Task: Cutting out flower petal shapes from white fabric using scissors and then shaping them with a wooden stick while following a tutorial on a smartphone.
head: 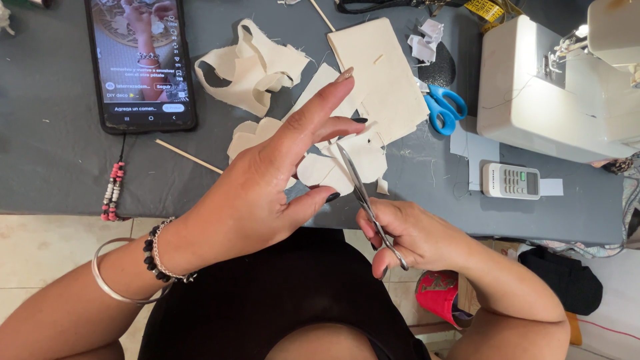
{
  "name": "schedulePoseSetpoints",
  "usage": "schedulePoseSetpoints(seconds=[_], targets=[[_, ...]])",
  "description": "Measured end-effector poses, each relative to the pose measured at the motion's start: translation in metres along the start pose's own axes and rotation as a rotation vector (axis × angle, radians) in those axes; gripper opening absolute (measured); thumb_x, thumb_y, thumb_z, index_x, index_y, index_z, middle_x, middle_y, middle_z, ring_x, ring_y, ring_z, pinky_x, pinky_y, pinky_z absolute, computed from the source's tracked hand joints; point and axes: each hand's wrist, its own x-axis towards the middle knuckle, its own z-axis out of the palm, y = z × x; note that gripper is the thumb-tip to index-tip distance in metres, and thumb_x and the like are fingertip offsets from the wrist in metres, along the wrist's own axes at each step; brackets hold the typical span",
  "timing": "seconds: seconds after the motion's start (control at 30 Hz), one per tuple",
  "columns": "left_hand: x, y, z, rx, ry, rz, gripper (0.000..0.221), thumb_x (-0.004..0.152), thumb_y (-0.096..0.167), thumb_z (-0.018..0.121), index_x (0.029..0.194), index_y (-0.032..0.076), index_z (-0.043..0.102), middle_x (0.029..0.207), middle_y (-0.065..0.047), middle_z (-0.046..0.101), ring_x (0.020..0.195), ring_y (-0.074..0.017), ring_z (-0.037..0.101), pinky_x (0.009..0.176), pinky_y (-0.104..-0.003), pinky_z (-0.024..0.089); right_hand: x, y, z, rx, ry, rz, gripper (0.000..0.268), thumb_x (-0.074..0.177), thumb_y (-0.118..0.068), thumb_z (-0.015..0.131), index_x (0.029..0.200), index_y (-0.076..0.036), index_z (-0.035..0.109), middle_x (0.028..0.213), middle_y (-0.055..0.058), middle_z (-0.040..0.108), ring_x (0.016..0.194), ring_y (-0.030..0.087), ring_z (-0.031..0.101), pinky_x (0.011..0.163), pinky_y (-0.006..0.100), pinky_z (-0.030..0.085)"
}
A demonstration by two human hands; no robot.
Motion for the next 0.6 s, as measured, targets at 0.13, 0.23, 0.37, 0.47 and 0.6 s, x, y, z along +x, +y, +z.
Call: schedulePoseSetpoints(seconds=[0.13, 0.23, 0.37, 0.47, 0.6], targets=[[-0.0002, 0.0002, 0.0002, -0.021, -0.012, 0.012, 0.091, 0.088, -0.003, 0.06, 0.161, 0.018, 0.011, 0.168, -0.003, 0.042, 0.149, -0.0128, 0.056, 0.069, -0.021, 0.047, 0.0009, -0.002, -0.0004, 0.002, -0.015, -0.028, 0.063, 0.083, -0.079, 0.044, 0.095, -0.017, 0.047, 0.081, -0.005, 0.055, 0.063, 0.016, 0.046, 0.061, 0.029, 0.045], [-0.0014, -0.002, 0.0016, -0.026, -0.04, 0.024, 0.089, 0.09, -0.004, 0.06, 0.161, 0.015, 0.011, 0.175, 0.0, 0.017, 0.151, -0.0141, 0.06, 0.069, -0.02, 0.052, 0.0016, -0.0041, -0.0008, -0.006, -0.006, -0.069, 0.073, 0.082, -0.086, 0.034, 0.096, -0.015, 0.047, 0.084, -0.003, 0.053, 0.064, 0.016, 0.044, 0.061, 0.03, 0.044], [-0.0019, -0.0018, 0.0005, -0.045, -0.041, 0.035, 0.091, 0.089, -0.004, 0.061, 0.161, 0.017, 0.009, 0.173, 0.0, 0.029, 0.15, -0.014, 0.059, 0.095, -0.023, 0.056, 0.0021, -0.0049, -0.0007, -0.005, -0.003, -0.061, 0.071, 0.082, -0.084, 0.036, 0.094, -0.016, 0.047, 0.082, -0.003, 0.052, 0.064, 0.016, 0.043, 0.061, 0.029, 0.044], [-0.0025, -0.0026, 0.0002, -0.034, -0.036, 0.036, 0.093, 0.088, -0.003, 0.061, 0.161, 0.018, 0.008, 0.17, -0.001, 0.038, 0.15, -0.0157, 0.057, 0.097, -0.025, 0.055, 0.0004, -0.002, 0.0009, -0.002, 0.001, -0.046, 0.067, 0.082, -0.081, 0.042, 0.093, -0.016, 0.047, 0.081, -0.004, 0.052, 0.064, 0.017, 0.044, 0.061, 0.029, 0.044], [-0.002, -0.0025, 0.0, -0.023, -0.039, 0.028, 0.095, 0.087, -0.005, 0.061, 0.161, 0.019, 0.008, 0.171, 0.001, 0.035, 0.151, -0.0141, 0.057, 0.1, -0.026, 0.055, -0.0014, 0.0015, 0.0033, -0.005, 0.003, -0.013, 0.06, 0.082, -0.076, 0.049, 0.094, -0.017, 0.048, 0.079, -0.004, 0.054, 0.065, 0.016, 0.047, 0.062, 0.029, 0.045]])
